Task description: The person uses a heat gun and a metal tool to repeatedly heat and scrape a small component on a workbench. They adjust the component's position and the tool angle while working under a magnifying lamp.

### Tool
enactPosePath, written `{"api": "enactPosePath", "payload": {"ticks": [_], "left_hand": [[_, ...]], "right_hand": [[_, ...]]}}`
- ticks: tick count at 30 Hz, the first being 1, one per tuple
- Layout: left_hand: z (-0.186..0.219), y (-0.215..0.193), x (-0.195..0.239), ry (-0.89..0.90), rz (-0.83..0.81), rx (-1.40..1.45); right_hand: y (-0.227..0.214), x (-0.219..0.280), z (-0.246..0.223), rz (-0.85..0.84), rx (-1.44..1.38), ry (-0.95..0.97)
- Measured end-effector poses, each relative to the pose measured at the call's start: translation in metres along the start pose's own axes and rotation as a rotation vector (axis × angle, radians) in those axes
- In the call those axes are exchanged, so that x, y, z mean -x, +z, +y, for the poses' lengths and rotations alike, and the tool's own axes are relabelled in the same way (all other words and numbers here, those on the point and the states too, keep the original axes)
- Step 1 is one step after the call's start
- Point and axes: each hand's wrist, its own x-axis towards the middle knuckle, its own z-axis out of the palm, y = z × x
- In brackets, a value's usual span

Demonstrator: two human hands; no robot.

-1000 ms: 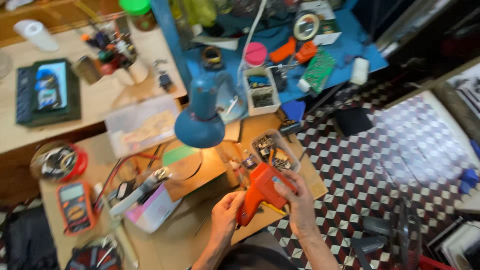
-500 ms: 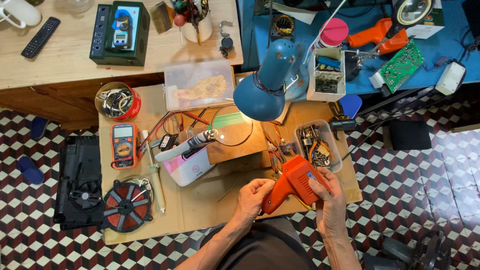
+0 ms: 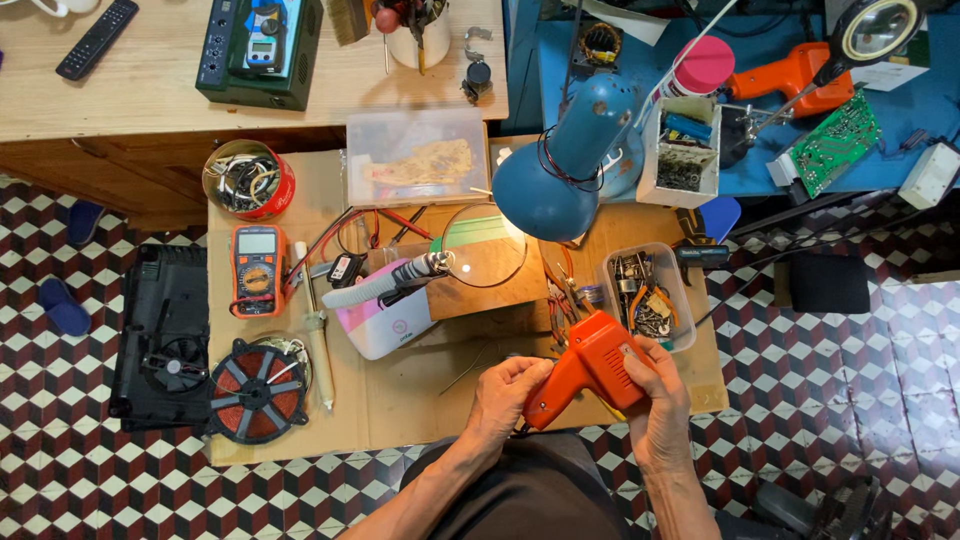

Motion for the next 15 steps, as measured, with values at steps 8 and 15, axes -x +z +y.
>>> {"api": "enactPosePath", "payload": {"ticks": [8,15], "left_hand": [[0.022,0.009,0.016,0.098,-0.181,-0.808],[0.021,0.055,0.029,0.289,-0.241,-0.494]], "right_hand": [[0.006,0.001,-0.024,-0.021,0.127,-0.195],[0.004,0.034,-0.048,-0.074,-0.269,-0.353]]}}
